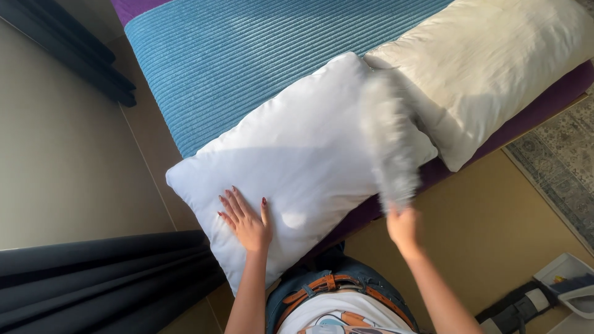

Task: Dusting bed pillows using a handheld duster.

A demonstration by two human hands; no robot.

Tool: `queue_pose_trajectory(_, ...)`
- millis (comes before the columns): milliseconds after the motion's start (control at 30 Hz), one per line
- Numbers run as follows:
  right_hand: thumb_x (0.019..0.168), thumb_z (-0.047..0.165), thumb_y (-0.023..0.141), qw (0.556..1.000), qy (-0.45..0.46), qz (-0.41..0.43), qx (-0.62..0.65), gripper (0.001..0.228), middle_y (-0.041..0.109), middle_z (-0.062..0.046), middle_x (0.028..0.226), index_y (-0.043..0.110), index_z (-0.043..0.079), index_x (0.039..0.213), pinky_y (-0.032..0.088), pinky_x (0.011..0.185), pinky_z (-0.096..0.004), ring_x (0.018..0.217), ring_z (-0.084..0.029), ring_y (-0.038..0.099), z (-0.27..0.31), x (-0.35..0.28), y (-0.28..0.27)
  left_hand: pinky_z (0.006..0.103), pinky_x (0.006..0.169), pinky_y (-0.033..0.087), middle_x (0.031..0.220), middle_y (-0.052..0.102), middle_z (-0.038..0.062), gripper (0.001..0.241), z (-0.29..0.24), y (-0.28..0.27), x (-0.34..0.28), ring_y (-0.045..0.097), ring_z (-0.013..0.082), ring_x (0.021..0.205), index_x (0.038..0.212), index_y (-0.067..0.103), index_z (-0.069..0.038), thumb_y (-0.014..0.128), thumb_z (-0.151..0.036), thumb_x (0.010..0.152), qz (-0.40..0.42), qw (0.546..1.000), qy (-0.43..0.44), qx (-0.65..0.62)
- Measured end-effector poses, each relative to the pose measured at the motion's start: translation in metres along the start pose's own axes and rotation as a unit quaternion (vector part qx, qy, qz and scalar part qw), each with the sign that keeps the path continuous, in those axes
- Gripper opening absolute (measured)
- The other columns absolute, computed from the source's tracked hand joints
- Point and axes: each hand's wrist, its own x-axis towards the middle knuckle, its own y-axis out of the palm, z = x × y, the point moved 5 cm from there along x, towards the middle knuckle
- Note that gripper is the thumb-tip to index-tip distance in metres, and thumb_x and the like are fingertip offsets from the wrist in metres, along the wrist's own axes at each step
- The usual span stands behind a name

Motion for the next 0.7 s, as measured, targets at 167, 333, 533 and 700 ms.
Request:
queue_pose_trajectory(167,0.091,0.023,0.062,0.973,-0.169,0.121,-0.099,0.027,0.072,-0.024,0.082,0.073,0.001,0.100,0.057,0.060,-0.049,0.069,-0.039,0.072,0.027,-0.003,0.058,0.0536,0.127,0.001,0.171,0.018,0.018,0.084,0.003,0.000,0.003,0.006,0.0331,0.160,0.163,0.020,-0.002,0.042,-0.055,0.103,-0.005,1.000,0.002,-0.013)
queue_pose_trajectory(333,0.099,0.026,0.060,0.971,0.054,0.111,-0.204,0.027,0.075,-0.029,0.097,0.074,0.002,0.102,0.058,0.076,-0.055,0.088,-0.045,0.072,-0.037,0.090,0.005,0.0531,0.127,0.002,0.171,0.018,0.017,0.083,0.001,-0.001,0.002,0.006,0.0325,0.160,0.163,0.020,-0.002,0.042,-0.054,0.103,0.002,1.000,-0.001,-0.007)
queue_pose_trajectory(533,0.096,0.041,0.065,0.978,0.122,0.053,-0.163,0.046,0.072,-0.028,0.094,0.073,-0.004,0.099,0.056,0.072,-0.056,0.087,-0.047,0.070,-0.013,0.116,-0.074,0.0533,0.127,0.003,0.170,0.019,0.017,0.083,-0.001,-0.001,0.002,0.007,0.0328,0.159,0.163,0.020,-0.002,0.044,-0.053,0.103,0.001,1.000,0.000,-0.006)
queue_pose_trajectory(700,0.094,0.035,0.060,0.977,-0.149,0.124,-0.089,0.039,0.069,-0.028,0.073,0.074,-0.001,0.102,0.058,0.069,-0.053,0.073,-0.047,0.070,0.083,0.057,-0.026,0.0539,0.127,0.004,0.170,0.020,0.019,0.081,0.001,0.000,0.000,0.009,0.0336,0.160,0.162,0.021,0.000,0.046,-0.050,0.103,-0.018,1.000,0.015,-0.017)
